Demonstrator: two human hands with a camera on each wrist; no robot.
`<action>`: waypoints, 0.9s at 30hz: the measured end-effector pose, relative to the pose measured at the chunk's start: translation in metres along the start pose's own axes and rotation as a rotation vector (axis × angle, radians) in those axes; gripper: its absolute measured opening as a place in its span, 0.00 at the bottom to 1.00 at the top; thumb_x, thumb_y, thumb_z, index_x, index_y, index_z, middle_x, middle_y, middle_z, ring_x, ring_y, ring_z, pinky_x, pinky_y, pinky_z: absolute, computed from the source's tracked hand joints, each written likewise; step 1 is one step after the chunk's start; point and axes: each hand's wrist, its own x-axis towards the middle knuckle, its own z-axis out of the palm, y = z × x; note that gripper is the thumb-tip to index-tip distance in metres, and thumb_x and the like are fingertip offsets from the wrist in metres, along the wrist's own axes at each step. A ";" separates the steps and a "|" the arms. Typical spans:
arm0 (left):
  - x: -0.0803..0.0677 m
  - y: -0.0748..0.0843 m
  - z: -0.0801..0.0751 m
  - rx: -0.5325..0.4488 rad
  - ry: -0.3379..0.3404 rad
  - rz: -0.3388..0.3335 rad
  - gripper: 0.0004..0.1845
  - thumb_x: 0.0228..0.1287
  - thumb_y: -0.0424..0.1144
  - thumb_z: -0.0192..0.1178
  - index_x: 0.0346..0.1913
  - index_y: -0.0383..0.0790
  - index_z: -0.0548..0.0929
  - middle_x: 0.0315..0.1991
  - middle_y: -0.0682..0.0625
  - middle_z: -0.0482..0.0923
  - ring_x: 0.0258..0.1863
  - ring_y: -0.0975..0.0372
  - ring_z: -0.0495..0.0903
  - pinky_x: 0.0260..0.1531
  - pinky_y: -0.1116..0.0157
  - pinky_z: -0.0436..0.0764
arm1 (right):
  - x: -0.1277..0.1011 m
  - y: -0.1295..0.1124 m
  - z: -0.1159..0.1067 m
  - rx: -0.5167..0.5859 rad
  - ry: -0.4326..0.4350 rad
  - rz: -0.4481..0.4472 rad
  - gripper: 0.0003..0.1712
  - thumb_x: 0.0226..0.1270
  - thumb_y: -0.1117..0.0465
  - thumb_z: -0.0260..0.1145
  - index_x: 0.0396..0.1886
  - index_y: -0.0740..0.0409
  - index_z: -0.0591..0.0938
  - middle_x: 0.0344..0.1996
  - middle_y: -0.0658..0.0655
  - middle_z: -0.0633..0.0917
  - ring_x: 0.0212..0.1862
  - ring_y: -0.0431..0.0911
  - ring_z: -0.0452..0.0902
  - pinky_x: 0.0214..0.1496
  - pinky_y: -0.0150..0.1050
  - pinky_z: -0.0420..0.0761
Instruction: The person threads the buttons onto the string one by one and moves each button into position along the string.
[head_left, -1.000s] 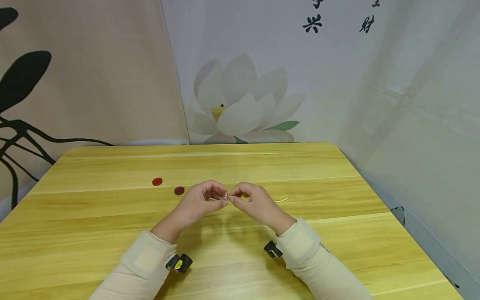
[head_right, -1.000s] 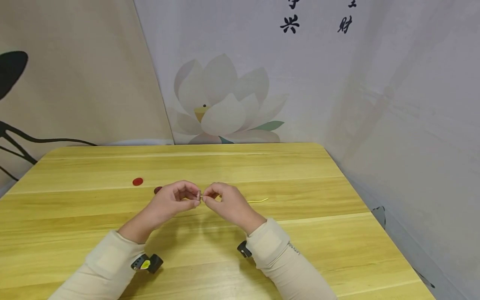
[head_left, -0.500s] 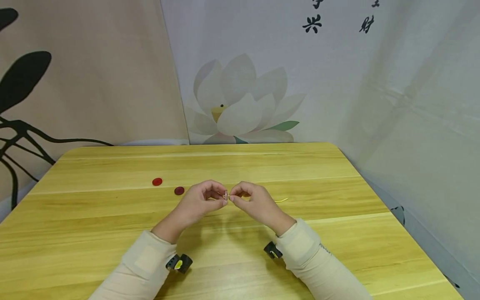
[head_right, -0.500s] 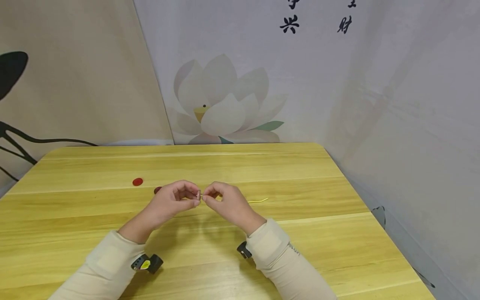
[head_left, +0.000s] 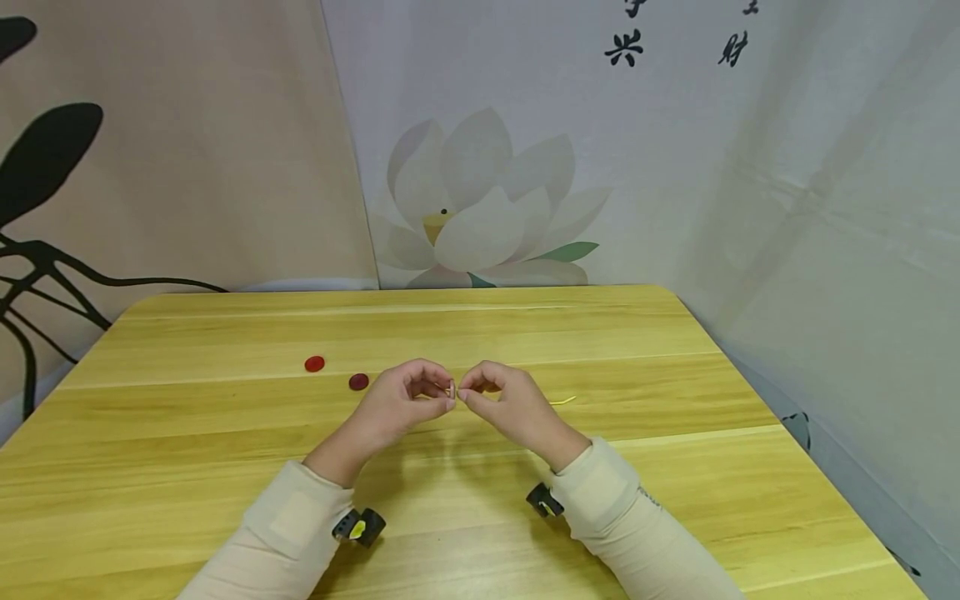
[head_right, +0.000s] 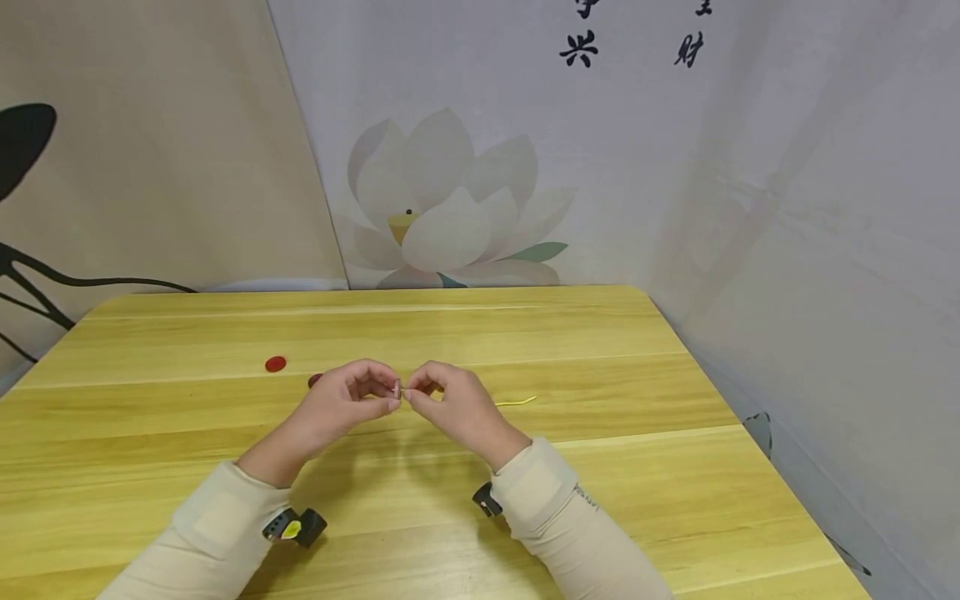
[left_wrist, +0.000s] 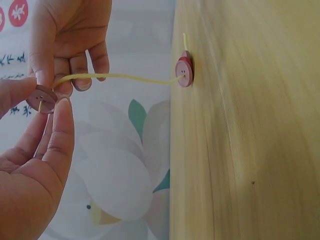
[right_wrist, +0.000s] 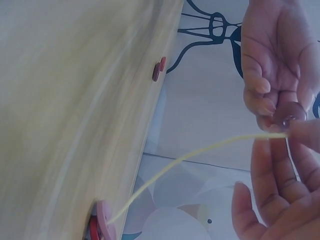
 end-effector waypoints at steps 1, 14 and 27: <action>0.000 0.000 0.000 0.000 0.000 0.000 0.13 0.62 0.34 0.64 0.47 0.32 0.78 0.42 0.44 0.79 0.42 0.56 0.78 0.40 0.63 0.79 | 0.000 0.000 0.000 0.002 0.000 0.001 0.03 0.69 0.61 0.63 0.38 0.54 0.82 0.36 0.48 0.84 0.43 0.43 0.78 0.56 0.54 0.74; 0.000 0.002 0.001 -0.020 0.007 -0.014 0.13 0.61 0.32 0.65 0.46 0.32 0.76 0.41 0.44 0.79 0.42 0.56 0.79 0.40 0.63 0.79 | 0.000 -0.001 0.001 0.012 -0.004 0.005 0.03 0.68 0.62 0.63 0.38 0.54 0.83 0.37 0.49 0.84 0.44 0.44 0.78 0.56 0.54 0.74; -0.001 0.001 0.001 0.015 -0.003 -0.004 0.11 0.62 0.35 0.65 0.44 0.33 0.79 0.40 0.45 0.81 0.41 0.57 0.80 0.42 0.62 0.79 | 0.000 0.000 0.001 0.011 -0.006 0.001 0.03 0.69 0.61 0.63 0.38 0.54 0.83 0.38 0.49 0.85 0.45 0.44 0.78 0.56 0.53 0.75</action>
